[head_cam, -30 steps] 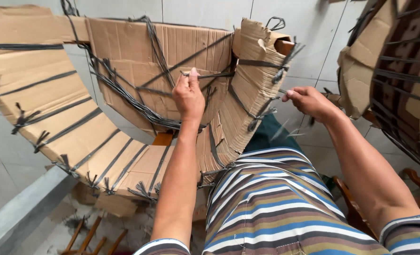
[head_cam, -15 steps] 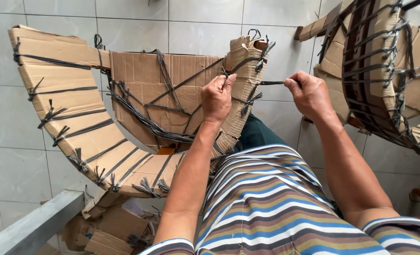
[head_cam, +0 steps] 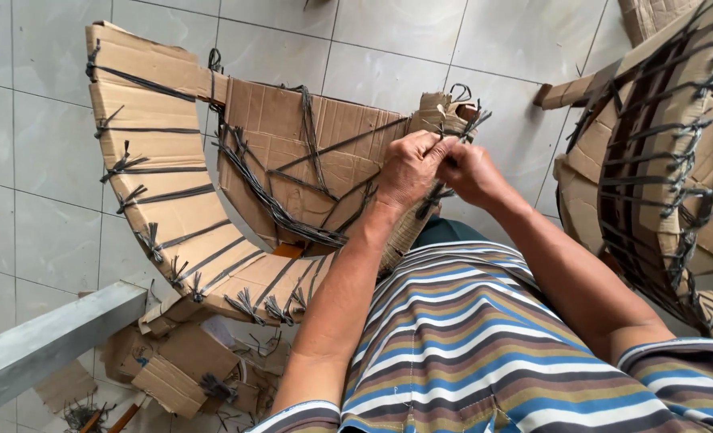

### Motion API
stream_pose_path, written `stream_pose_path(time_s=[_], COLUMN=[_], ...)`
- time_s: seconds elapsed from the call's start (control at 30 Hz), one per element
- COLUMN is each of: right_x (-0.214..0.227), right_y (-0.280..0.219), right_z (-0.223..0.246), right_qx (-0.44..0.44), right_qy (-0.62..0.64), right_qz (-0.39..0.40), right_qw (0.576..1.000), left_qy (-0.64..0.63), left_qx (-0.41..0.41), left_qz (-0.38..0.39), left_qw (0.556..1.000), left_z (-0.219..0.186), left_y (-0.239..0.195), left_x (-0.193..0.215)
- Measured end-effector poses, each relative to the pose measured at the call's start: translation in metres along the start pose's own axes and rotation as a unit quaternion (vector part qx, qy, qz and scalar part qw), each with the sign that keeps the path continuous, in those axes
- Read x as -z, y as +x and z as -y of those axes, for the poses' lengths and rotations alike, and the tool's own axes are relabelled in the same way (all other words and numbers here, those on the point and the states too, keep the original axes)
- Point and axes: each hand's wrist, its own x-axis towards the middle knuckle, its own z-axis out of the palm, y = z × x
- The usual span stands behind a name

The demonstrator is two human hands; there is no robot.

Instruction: Wrapping a chair frame with cardboard padding and securing it with plastic ties

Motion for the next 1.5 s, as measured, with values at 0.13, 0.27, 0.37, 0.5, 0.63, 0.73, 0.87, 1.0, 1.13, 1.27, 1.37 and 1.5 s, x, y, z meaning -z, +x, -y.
stream_pose_path(time_s=[0.13, 0.27, 0.37, 0.5, 0.63, 0.73, 0.87, 1.0, 1.13, 1.27, 1.37, 1.5], right_x=[-0.003, 0.0, 0.004, 0.01, 0.027, 0.043, 0.053, 0.053, 0.055, 0.056, 0.064, 0.07], right_y=[-0.007, -0.012, -0.012, -0.01, -0.012, -0.022, -0.03, -0.035, -0.027, -0.015, -0.013, -0.009], right_z=[0.012, 0.03, 0.027, 0.031, 0.056, 0.071, 0.066, 0.081, 0.093, 0.091, 0.094, 0.089], right_qx=[-0.033, -0.035, -0.045, -0.05, -0.033, -0.035, -0.025, -0.016, -0.013, 0.005, 0.093, 0.211], right_qy=[0.1, 0.193, 0.225, 0.192, 0.172, 0.134, 0.01, -0.086, -0.129, -0.168, -0.17, -0.179], right_qz=[0.019, -0.001, 0.001, 0.017, 0.019, 0.0, 0.03, 0.059, 0.054, 0.058, 0.001, -0.013], right_qw=[0.994, 0.981, 0.973, 0.98, 0.984, 0.99, 0.999, 0.994, 0.99, 0.984, 0.981, 0.961], left_qy=[0.012, -0.118, -0.081, 0.016, 0.001, -0.019, -0.02, 0.001, 0.061, 0.061, 0.024, -0.014], left_qx=[0.008, 0.063, 0.047, 0.01, 0.027, 0.082, 0.108, 0.135, 0.077, 0.082, 0.099, 0.128], left_qz=[0.023, 0.02, 0.066, 0.062, 0.042, -0.017, -0.037, -0.005, 0.053, 0.089, 0.081, 0.071], left_qw=[1.0, 0.991, 0.993, 0.998, 0.999, 0.996, 0.993, 0.991, 0.994, 0.991, 0.991, 0.989], left_z=[-0.011, -0.019, 0.03, 0.075, 0.078, 0.062, 0.036, 0.012, 0.035, 0.042, 0.036, 0.024], left_y=[0.001, -0.009, -0.018, -0.018, -0.013, -0.019, -0.022, -0.023, -0.021, -0.02, -0.022, -0.022], left_x=[-0.002, 0.016, 0.013, -0.016, -0.02, -0.012, -0.004, -0.012, -0.026, -0.029, -0.024, -0.02])
